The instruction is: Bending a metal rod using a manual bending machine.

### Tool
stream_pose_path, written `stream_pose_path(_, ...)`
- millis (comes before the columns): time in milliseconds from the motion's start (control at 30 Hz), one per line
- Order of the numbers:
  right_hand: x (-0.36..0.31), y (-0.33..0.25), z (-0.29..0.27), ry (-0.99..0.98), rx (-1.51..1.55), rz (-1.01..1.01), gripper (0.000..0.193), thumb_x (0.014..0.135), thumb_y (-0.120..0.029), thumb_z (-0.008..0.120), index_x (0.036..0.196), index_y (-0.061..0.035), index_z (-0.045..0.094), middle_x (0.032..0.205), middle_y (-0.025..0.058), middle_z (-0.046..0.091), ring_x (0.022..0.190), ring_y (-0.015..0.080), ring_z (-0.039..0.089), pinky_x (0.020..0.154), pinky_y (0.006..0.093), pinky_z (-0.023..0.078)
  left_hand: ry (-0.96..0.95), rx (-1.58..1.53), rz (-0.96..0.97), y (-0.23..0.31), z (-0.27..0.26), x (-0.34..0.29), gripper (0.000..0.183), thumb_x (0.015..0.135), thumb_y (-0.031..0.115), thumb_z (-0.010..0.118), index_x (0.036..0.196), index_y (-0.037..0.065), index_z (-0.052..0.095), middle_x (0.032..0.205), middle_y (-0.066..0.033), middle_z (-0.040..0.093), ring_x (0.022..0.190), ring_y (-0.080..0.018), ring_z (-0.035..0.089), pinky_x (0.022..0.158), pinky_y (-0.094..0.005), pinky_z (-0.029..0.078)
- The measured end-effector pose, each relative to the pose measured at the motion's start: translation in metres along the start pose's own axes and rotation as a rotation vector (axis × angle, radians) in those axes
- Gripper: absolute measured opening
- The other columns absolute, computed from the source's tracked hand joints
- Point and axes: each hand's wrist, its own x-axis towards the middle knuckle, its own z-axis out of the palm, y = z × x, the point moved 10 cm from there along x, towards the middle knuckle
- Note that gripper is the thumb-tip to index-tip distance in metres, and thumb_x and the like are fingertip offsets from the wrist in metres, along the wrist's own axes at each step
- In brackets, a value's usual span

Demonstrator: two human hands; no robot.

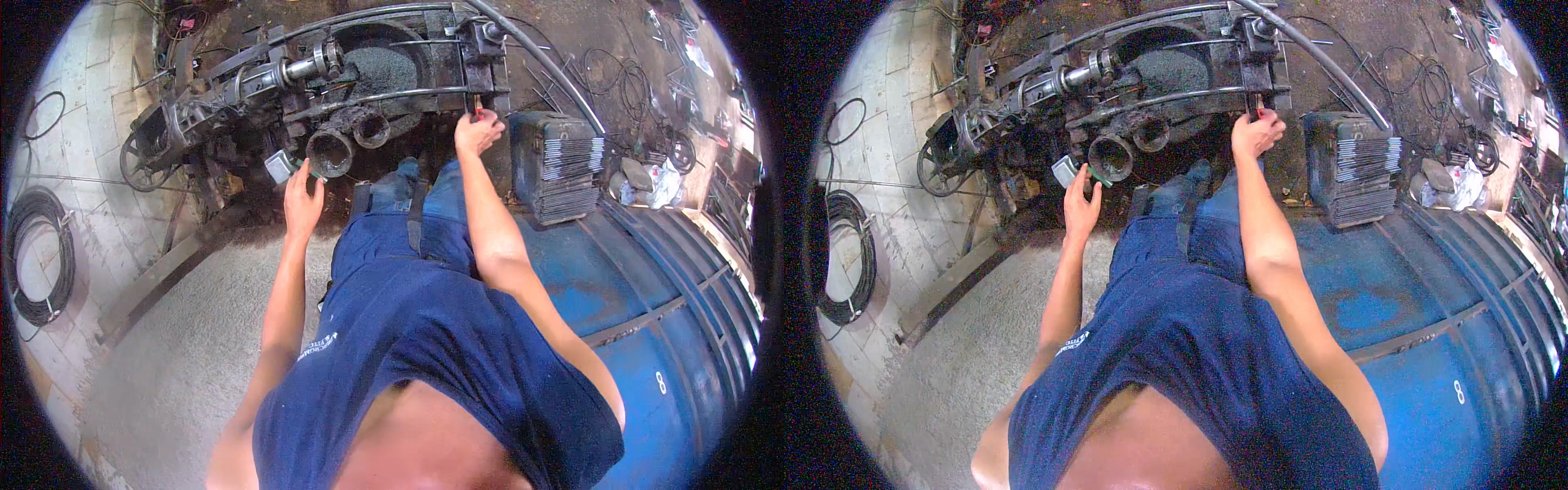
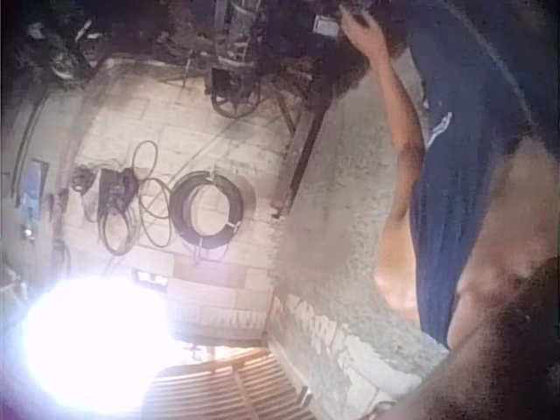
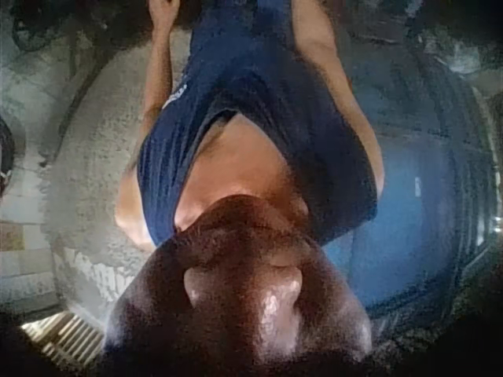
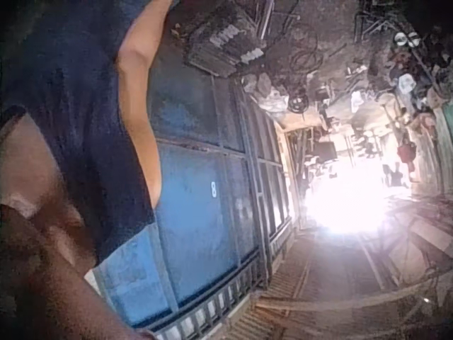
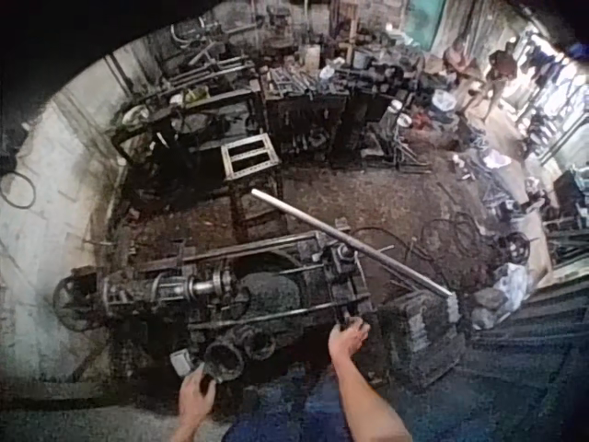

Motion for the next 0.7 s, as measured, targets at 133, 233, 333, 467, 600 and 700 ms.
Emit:
stream_pose_path(133,0.039,0.046,0.026,0.063,0.094,0.075,0.034,0.080,-0.021,0.072,0.103,-0.0023,0.055,0.110,0.0217,0.053,0.105,0.0410,0.055,0.088,0.0514,0.047,-0.065,-0.010,0.012,0.007,0.010,0.006,0.052,0.088,0.015,0.065,0.136,0.005,0.050,0.114,-0.0189,0.064,0.107,-0.0365,0.059,0.093,-0.0433,0.047)
stream_pose_path(233,0.046,0.055,0.047,-0.062,0.187,0.172,0.034,0.080,-0.025,0.074,0.099,-0.0006,0.059,0.101,0.0229,0.063,0.096,0.0403,0.063,0.084,0.0482,0.050,-0.060,-0.006,0.023,0.011,0.008,0.002,0.051,0.088,0.015,0.066,0.136,0.005,0.051,0.114,-0.0183,0.064,0.107,-0.0363,0.059,0.093,-0.0434,0.047)
stream_pose_path(333,0.053,0.047,0.043,-0.109,0.088,-0.022,0.030,0.083,-0.024,0.072,0.093,0.0023,0.064,0.088,0.0193,0.070,0.083,0.0337,0.069,0.077,0.0425,0.053,-0.054,-0.024,0.020,0.012,0.007,0.004,0.051,0.088,0.013,0.066,0.136,0.005,0.051,0.114,-0.0178,0.064,0.108,-0.0358,0.059,0.093,-0.0434,0.048)
stream_pose_path(467,0.035,0.062,0.038,-0.445,0.373,0.115,0.024,0.090,-0.020,0.063,0.090,0.0041,0.063,0.072,0.0126,0.067,0.060,0.0245,0.065,0.065,0.0375,0.050,-0.023,-0.036,0.036,0.013,0.007,0.010,0.050,0.088,0.012,0.065,0.135,0.004,0.051,0.113,-0.0175,0.064,0.107,-0.0345,0.060,0.092,-0.0429,0.048)
stream_pose_path(600,0.005,0.073,-0.010,-0.605,0.336,0.212,0.025,0.091,-0.021,0.059,0.092,0.0035,0.063,0.076,0.0148,0.067,0.066,0.0247,0.065,0.066,0.0388,0.049,-0.003,-0.089,0.050,0.022,0.008,0.018,0.050,0.088,0.012,0.066,0.135,0.004,0.052,0.112,-0.0173,0.065,0.106,-0.0340,0.060,0.092,-0.0425,0.048)
stream_pose_path(700,-0.022,0.093,-0.022,-0.721,0.142,0.156,0.015,0.096,-0.022,0.052,0.095,-0.0080,0.058,0.060,-0.0037,0.045,0.042,0.0086,0.041,0.036,0.0256,0.030,0.009,-0.100,0.089,0.033,0.014,0.028,0.050,0.087,0.012,0.066,0.134,0.004,0.052,0.111,-0.0169,0.065,0.104,-0.0339,0.061,0.091,-0.0421,0.048)
